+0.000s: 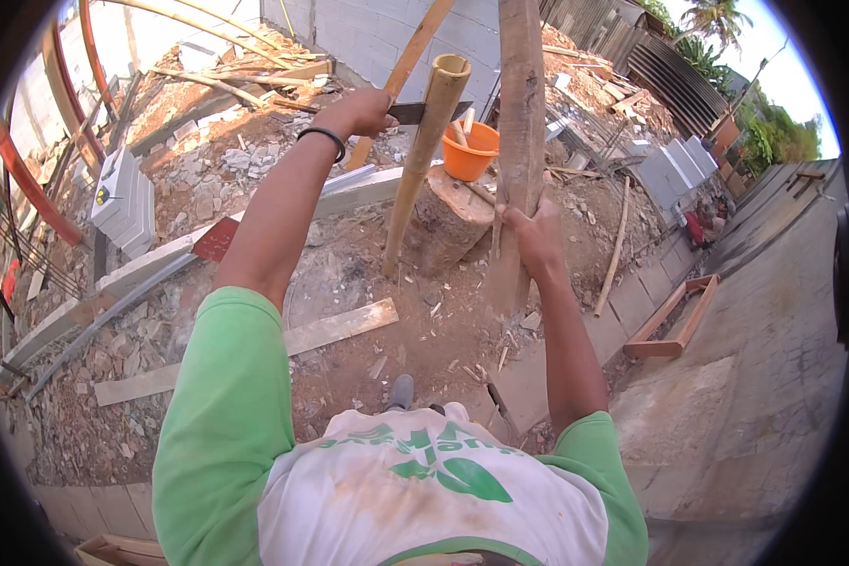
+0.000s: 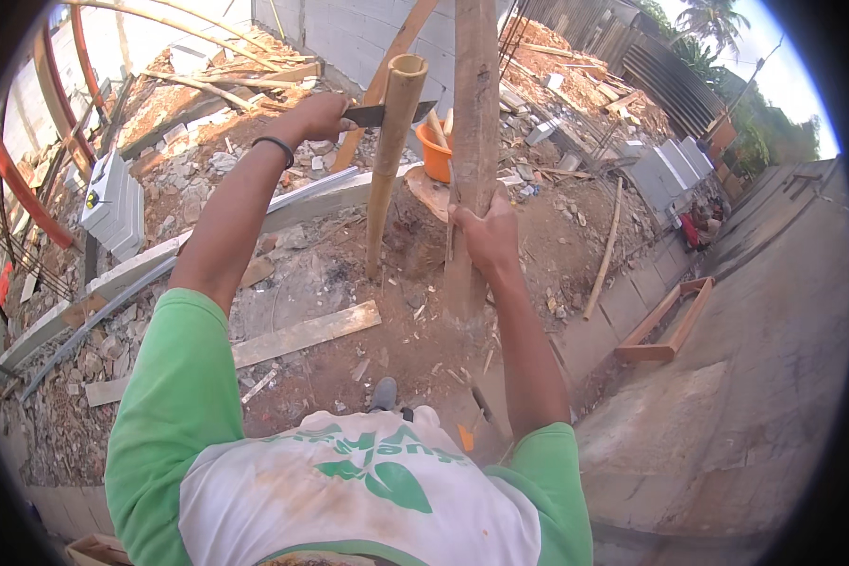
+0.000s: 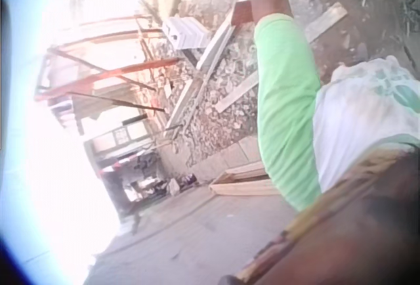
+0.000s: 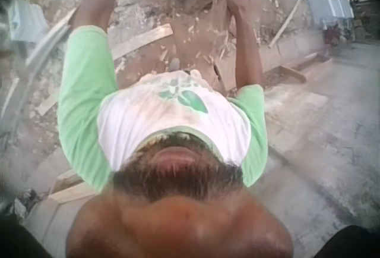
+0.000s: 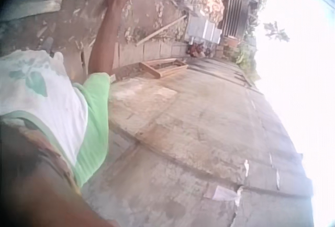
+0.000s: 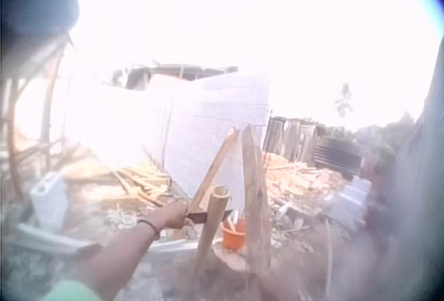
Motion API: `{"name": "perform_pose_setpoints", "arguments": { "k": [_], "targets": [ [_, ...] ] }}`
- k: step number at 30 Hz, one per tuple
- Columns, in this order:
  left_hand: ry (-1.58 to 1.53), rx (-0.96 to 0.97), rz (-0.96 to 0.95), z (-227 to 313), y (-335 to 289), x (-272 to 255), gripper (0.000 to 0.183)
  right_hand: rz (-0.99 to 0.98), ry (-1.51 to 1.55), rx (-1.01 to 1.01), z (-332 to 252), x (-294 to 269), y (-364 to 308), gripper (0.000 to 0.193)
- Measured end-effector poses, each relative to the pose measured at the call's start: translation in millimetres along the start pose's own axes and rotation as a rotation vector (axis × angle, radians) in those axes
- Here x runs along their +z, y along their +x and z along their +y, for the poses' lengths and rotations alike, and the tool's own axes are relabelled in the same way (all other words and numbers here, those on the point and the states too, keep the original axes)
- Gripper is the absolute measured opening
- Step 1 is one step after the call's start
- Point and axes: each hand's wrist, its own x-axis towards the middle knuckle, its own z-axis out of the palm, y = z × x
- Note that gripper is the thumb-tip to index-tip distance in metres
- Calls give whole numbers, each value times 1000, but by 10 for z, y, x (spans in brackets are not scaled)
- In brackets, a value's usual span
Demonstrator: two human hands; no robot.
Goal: The person strips sections of bamboo using a cleaver and a wooden board, eventually splitting a length of bamboo into two halves.
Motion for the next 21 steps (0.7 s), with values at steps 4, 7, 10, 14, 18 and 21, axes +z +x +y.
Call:
{"name": "perform_pose_setpoints", "arguments": {
  "k": [4,7,10,14,18,21],
  "targets": [
    [-92,-40,-185,-146,-59,-125,47,187,180,-335,-709,-290,-5,46],
    [-90,-97,-200,-105,-205,-108,48,230,242,-486,-1262,-380,-75,46],
    [-31,-95,-11,-75,-216,-36,50,208,200,-514,-1473,-314,-130,46],
    [34,-41,46,19,-197,28,43,-279,-509,-135,-694,-76,-69,48],
    [-53,12,74,-115,-98,402,49,-407,-547,21,-510,22,-45,54],
    [-177,-18,82,126,-150,344,44,-366,-330,71,-383,54,-179,54]
  ]
}}
